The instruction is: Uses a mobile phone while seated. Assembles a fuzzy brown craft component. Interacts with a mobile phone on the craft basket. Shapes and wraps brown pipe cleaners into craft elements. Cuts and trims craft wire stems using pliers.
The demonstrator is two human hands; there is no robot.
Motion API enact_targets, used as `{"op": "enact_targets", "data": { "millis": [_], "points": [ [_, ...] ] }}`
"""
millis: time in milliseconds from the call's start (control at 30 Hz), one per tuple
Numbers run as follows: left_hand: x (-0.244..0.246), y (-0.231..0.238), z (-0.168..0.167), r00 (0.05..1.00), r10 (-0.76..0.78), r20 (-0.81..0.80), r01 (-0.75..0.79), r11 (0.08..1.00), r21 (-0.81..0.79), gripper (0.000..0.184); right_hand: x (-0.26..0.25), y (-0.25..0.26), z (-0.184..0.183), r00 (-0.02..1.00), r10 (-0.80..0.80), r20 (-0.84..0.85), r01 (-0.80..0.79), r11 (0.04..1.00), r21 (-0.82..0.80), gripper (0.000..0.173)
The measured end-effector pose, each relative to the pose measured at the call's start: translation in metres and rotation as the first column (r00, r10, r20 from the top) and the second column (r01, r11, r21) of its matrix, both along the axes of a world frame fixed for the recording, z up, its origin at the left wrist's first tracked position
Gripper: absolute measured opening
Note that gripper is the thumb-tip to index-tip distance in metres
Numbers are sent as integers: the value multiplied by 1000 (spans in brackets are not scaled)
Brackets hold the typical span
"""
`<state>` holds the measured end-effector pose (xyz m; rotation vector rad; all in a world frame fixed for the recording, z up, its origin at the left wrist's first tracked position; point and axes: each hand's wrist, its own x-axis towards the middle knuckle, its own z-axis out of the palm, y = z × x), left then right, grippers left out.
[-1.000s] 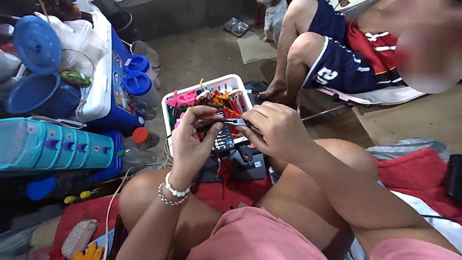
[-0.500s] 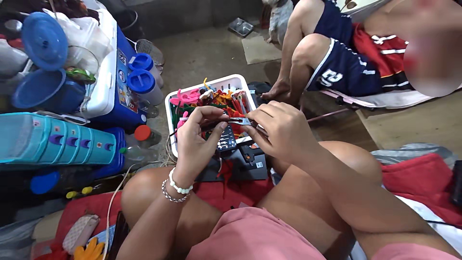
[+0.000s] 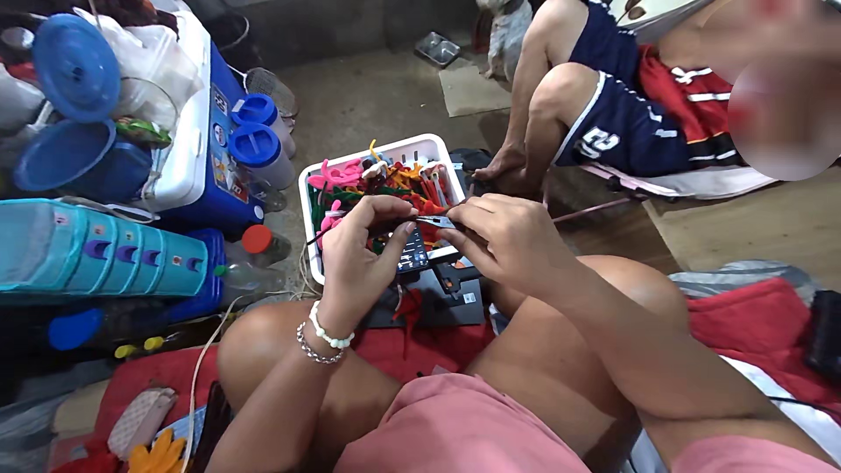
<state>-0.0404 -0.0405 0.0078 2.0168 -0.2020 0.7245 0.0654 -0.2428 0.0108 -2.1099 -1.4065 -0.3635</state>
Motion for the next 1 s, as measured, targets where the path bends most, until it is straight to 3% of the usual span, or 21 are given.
{"op": "enact_targets", "data": {
  "millis": [100,200,333,433,533,667,867,933,1000],
  "points": [
    [0,-2,-1,999,8,42,-10,999,46,24,4,-1,-5,982,48,-181,-50,999,-3,37],
    [3,-1,-1,1000,1,26,0,1000,-29,27,18,-1,-6,933,109,-344,-113,994,9,33],
    [5,9,3,997,54,-50,-57,996,-66,26,46,1,-8,837,-10,-547,38,998,40,30],
    [3,14,9,993,75,-95,-86,990,-115,24,77,11,-30,829,-204,-521,134,977,-168,37],
    [1,19,13,988,56,-146,-85,976,-201,23,99,29,-61,820,-348,-455,128,885,-448,41],
    [1,24,14,977,41,-208,-97,960,-264,24,104,55,-100,770,-451,-451,134,806,-577,42],
    [-2,28,11,965,-17,-261,-78,933,-351,26,99,70,-137,790,-483,-377,157,754,-637,43],
    [-2,28,10,958,-38,-285,-75,924,-374,25,97,70,-128,808,-435,-398,168,816,-553,40],
    [-2,26,9,958,-26,-285,-83,928,-363,24,91,70,-106,820,-312,-480,152,927,-343,31]
  ]
}}
